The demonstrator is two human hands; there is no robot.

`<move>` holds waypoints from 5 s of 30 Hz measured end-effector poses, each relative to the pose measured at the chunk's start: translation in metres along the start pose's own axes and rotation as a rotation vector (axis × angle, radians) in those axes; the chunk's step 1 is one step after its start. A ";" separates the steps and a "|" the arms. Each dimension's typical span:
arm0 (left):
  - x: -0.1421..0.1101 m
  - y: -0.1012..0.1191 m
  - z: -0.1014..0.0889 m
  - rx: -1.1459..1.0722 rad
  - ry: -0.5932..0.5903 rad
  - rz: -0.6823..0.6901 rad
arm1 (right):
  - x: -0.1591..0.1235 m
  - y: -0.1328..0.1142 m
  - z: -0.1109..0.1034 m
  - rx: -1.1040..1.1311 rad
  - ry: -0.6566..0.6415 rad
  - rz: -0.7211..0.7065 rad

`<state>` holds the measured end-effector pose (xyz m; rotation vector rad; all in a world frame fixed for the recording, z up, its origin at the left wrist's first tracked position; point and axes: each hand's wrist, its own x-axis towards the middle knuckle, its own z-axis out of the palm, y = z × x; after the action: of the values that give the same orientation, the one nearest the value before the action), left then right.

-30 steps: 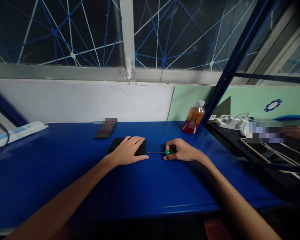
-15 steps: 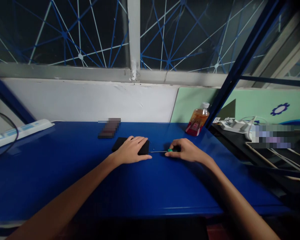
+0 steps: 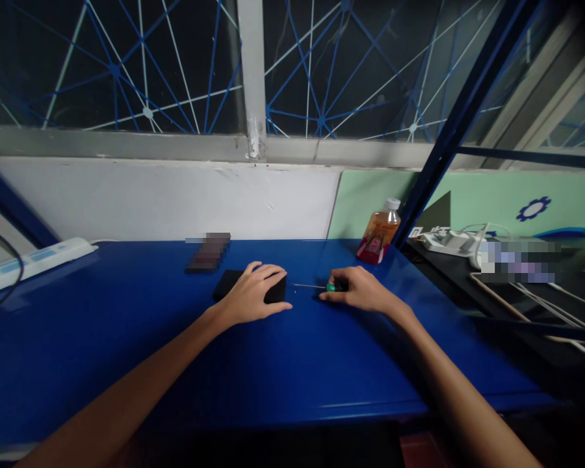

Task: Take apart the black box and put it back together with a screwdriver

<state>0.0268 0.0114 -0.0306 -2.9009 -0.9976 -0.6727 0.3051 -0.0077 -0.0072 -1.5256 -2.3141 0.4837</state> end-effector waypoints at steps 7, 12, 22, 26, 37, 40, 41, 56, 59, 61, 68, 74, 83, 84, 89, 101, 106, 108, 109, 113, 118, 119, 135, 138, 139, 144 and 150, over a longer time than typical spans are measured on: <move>0.002 0.014 -0.002 -0.016 -0.023 0.028 | 0.000 0.004 0.000 0.003 0.021 -0.008; 0.001 0.014 -0.001 -0.059 -0.045 0.012 | 0.000 0.004 -0.001 0.022 0.032 -0.034; 0.001 0.018 0.002 -0.131 -0.031 0.018 | -0.001 0.000 -0.002 0.027 0.021 -0.028; 0.002 0.015 0.004 -0.180 0.001 -0.017 | -0.001 0.001 -0.003 0.056 0.031 -0.023; 0.009 0.009 0.011 -0.375 0.244 -0.134 | 0.000 -0.005 0.003 0.147 -0.015 -0.078; 0.008 0.009 0.012 -0.371 0.241 -0.144 | 0.000 -0.002 -0.001 0.141 0.055 -0.064; 0.007 0.009 0.012 -0.375 0.239 -0.148 | 0.000 0.000 -0.002 0.133 0.098 -0.051; -0.001 -0.006 -0.007 -0.115 -0.131 -0.052 | 0.003 0.017 -0.004 -0.157 0.274 0.081; -0.004 -0.013 -0.014 -0.066 -0.212 -0.041 | 0.005 0.022 0.002 -0.248 0.219 0.112; -0.006 -0.018 -0.018 -0.047 -0.243 -0.053 | 0.005 0.024 0.007 -0.297 0.174 0.116; -0.007 -0.026 -0.037 -0.039 -0.486 -0.168 | 0.005 0.020 0.016 -0.478 0.166 0.093; -0.007 -0.032 -0.040 -0.047 -0.549 -0.247 | 0.004 0.019 0.017 -0.481 0.184 0.051; -0.039 -0.023 -0.041 0.128 -0.341 -0.214 | 0.002 0.016 0.016 -0.430 0.266 0.046; -0.044 -0.023 -0.042 0.140 -0.314 -0.175 | 0.002 0.015 0.016 -0.430 0.282 0.045; -0.058 -0.024 -0.035 0.220 -0.226 -0.069 | 0.002 0.015 0.018 -0.428 0.356 0.040; -0.038 -0.025 -0.003 0.351 -0.116 -0.087 | 0.005 0.015 0.022 -0.435 0.255 0.039; -0.034 -0.023 0.000 0.361 -0.109 -0.092 | 0.005 0.016 0.021 -0.425 0.222 0.051; -0.031 -0.021 0.002 0.363 -0.117 -0.089 | 0.005 0.017 0.021 -0.425 0.223 0.048; -0.030 -0.021 0.002 0.363 -0.120 -0.088 | 0.005 0.018 0.022 -0.425 0.226 0.046; -0.020 -0.016 0.006 0.353 -0.116 -0.097 | 0.005 0.020 0.023 -0.413 0.232 0.030; -0.008 -0.011 0.010 0.343 -0.107 -0.109 | 0.006 0.022 0.025 -0.383 0.249 0.017; -0.007 -0.010 0.011 0.339 -0.104 -0.112 | 0.006 0.023 0.026 -0.376 0.255 0.014; -0.028 -0.013 -0.005 0.362 -0.100 -0.053 | 0.004 0.019 0.022 -0.349 0.206 0.001; -0.030 -0.013 -0.012 0.396 -0.063 -0.001 | 0.004 0.019 0.023 -0.313 0.265 -0.025; -0.030 -0.014 -0.013 0.405 -0.057 0.008 | 0.004 0.017 0.023 -0.306 0.299 -0.036; -0.027 -0.016 -0.015 0.417 -0.035 -0.015 | 0.013 -0.006 0.026 -0.288 0.381 -0.159; -0.025 -0.012 -0.008 0.424 0.041 -0.082 | 0.039 -0.036 0.044 -0.276 0.271 -0.309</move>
<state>-0.0011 0.0048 -0.0346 -2.4828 -1.1025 -0.4525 0.2416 0.0108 -0.0266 -1.2162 -2.4059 -0.1190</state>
